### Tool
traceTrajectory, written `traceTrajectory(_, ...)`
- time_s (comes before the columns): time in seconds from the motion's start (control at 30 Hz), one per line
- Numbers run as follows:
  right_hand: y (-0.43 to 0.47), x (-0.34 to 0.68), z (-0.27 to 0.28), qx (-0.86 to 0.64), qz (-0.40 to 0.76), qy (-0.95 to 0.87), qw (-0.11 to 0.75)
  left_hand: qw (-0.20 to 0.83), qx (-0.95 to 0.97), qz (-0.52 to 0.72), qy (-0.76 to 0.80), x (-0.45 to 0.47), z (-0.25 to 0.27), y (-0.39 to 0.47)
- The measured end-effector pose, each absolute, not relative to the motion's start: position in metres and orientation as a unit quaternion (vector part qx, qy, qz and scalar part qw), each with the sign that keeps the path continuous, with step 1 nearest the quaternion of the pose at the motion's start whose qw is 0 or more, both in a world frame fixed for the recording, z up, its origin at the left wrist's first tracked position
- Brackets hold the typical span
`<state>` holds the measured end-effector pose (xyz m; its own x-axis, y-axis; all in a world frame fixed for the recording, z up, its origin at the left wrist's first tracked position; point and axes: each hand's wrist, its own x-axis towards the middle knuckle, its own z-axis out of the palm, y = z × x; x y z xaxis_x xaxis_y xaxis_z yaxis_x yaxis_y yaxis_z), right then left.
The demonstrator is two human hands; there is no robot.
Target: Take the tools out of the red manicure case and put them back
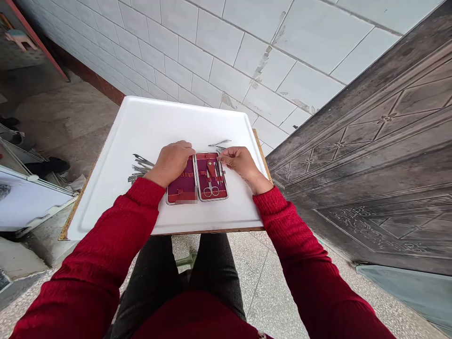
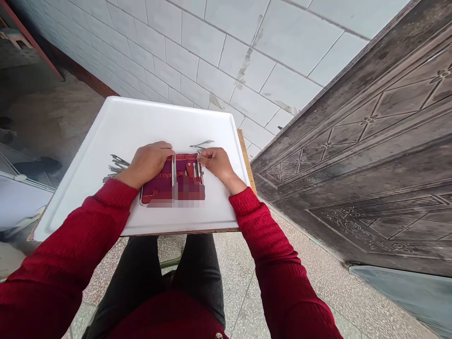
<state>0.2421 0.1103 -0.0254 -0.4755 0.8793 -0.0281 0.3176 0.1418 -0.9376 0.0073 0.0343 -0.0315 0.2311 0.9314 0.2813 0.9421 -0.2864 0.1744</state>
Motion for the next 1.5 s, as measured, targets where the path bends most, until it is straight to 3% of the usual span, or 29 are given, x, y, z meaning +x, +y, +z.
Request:
traceTrajectory(0.27,0.113,0.23,-0.027,-0.438,0.458,-0.722,0.279,0.043,-0.79,-0.146,-0.594,0.012,-0.03,0.034)
traceTrajectory(0.4,0.126,0.232,-0.017,-0.428,0.451,-0.7,0.352,0.046,-0.791,-0.131,-0.595,0.013,-0.028,0.033)
traceTrajectory(0.53,0.136,0.242,-0.004,-0.466,0.32,-0.725,0.393,0.047,-0.79,-0.124,-0.599,0.013,-0.027,0.032)
traceTrajectory(0.67,0.136,0.243,-0.001,-0.491,0.187,-0.792,0.311,0.052,-0.79,-0.117,-0.599,0.013,-0.028,0.033)
traceTrajectory(0.8,0.132,0.234,-0.008,-0.492,0.152,-0.824,0.235,0.057,-0.79,-0.122,-0.599,0.012,-0.029,0.033)
traceTrajectory(1.03,0.113,0.239,-0.006,-0.473,0.175,-0.826,0.249,0.055,-0.79,-0.134,-0.595,0.011,-0.029,0.033)
traceTrajectory(1.23,0.087,0.235,0.009,-0.496,0.158,-0.85,0.078,0.063,-0.791,-0.128,-0.595,0.011,-0.031,0.033)
traceTrajectory(1.5,0.081,0.21,0.019,-0.524,0.07,-0.848,-0.043,0.067,-0.79,-0.124,-0.597,0.013,-0.029,0.033)
